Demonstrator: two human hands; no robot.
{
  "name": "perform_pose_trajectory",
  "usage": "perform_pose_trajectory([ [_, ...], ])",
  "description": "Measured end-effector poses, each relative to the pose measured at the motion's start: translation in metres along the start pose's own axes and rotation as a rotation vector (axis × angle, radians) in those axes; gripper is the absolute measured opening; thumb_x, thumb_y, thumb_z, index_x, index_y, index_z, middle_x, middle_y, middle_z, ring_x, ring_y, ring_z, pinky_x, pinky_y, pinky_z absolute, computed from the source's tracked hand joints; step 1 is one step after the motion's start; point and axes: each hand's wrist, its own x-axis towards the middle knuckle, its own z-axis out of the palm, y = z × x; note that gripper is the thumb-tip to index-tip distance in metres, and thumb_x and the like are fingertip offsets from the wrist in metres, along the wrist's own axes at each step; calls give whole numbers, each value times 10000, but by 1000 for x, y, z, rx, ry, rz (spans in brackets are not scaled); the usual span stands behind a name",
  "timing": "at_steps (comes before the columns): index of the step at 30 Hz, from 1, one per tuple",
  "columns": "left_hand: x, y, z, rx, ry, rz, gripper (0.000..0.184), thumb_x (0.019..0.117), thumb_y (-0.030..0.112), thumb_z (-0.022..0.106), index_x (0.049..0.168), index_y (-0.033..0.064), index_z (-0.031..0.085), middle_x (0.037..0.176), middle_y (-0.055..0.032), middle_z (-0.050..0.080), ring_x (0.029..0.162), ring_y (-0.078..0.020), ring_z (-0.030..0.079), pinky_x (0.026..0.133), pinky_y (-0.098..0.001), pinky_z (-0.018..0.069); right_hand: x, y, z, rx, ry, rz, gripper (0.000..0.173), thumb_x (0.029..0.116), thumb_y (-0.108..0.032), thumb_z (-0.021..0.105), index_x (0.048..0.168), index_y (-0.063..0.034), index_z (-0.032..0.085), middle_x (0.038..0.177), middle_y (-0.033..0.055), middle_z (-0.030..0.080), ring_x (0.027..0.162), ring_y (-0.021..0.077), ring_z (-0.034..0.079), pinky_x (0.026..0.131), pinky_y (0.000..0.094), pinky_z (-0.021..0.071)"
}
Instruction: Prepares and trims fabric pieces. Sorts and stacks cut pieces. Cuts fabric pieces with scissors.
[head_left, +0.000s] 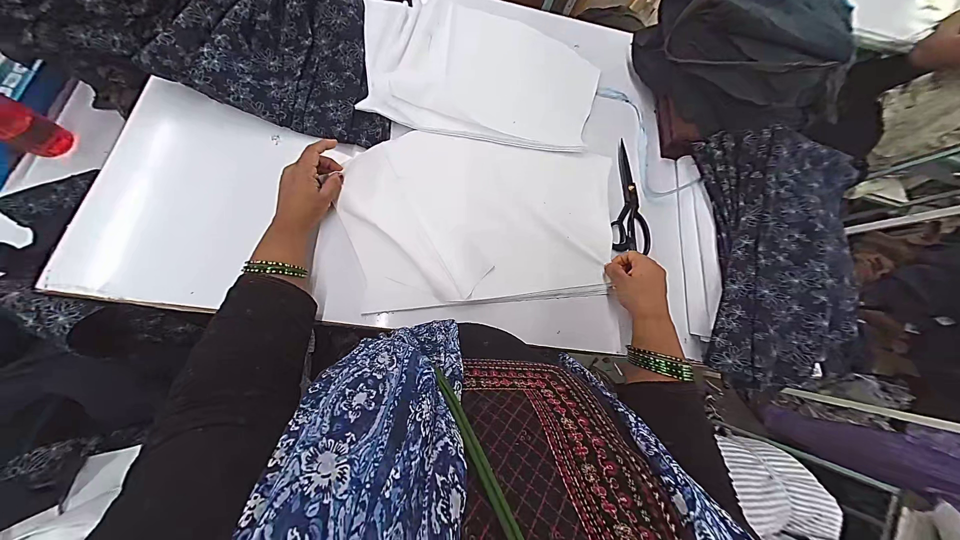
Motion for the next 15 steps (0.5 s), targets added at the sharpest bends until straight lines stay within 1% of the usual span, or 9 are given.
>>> perform_pose_trajectory([
  [2,0,0,0,-19,0,-8,520,995,63,563,1498,3,443,1165,-245,686,938,-357,690,835,-517,544,-3,-7,-5,-61,2,-2,205,977,-92,600,1079,79,651,1019,265,633,952,374,609,861,562,456],
  [3,0,0,0,-28,4,-10,533,984,59,575,1496,-2,440,1154,-243,688,907,-347,687,811,-508,544,-7,-16,-8,-88,1,-17,275,969,-80,606,1192,77,636,1164,296,617,1078,424,607,942,594,455],
  [4,1,0,-1,-37,4,-9,546,975,55,584,1496,-8,436,1144,-243,688,882,-342,684,793,-507,544,-12,-25,-8,-77,15,-70,353,962,-79,619,1283,68,605,1259,314,582,1146,458,582,978,613,440],
  [5,2,-1,-1,-44,6,-4,553,966,59,595,1492,-13,439,1129,-239,692,874,-337,687,791,-504,549,-18,-36,-5,-42,40,-168,392,957,-88,632,1317,60,592,1282,320,571,1139,466,583,965,613,450],
  [7,3,-3,-1,-48,5,-3,560,960,68,612,1489,-12,447,1116,-230,698,886,-330,689,809,-503,548,-40,-71,13,55,68,-453,323,967,-84,621,1248,75,643,1197,305,628,1039,431,645,886,573,519],
  [9,5,-3,0,-45,-1,-13,552,965,75,614,1487,-7,456,1115,-222,701,906,-330,689,838,-509,542,-66,-113,44,163,28,-831,217,955,-57,587,1066,68,725,1012,234,702,896,336,705,773,472,585],
  [11,6,-3,-1,-43,-2,-6,539,964,75,611,1477,-12,469,1110,-217,704,912,-330,690,840,-517,541,-84,-158,82,257,-52,-1186,202,921,-53,575,956,9,763,905,159,735,856,279,726,751,412,593],
  [13,5,-2,-1,-37,-4,8,527,970,81,605,1473,-13,476,1107,-213,707,918,-331,692,837,-519,543,-94,-191,111,161,-144,-1322,206,930,-111,589,958,-14,769,881,136,731,850,284,723,733,416,580],
  [15,5,-3,0,-32,5,28,513,969,84,602,1460,-17,492,1095,-211,711,926,-341,693,843,-526,539,-95,-209,128,-58,-257,-1252,212,955,-152,623,980,22,741,918,186,701,898,353,702,741,481,553],
])
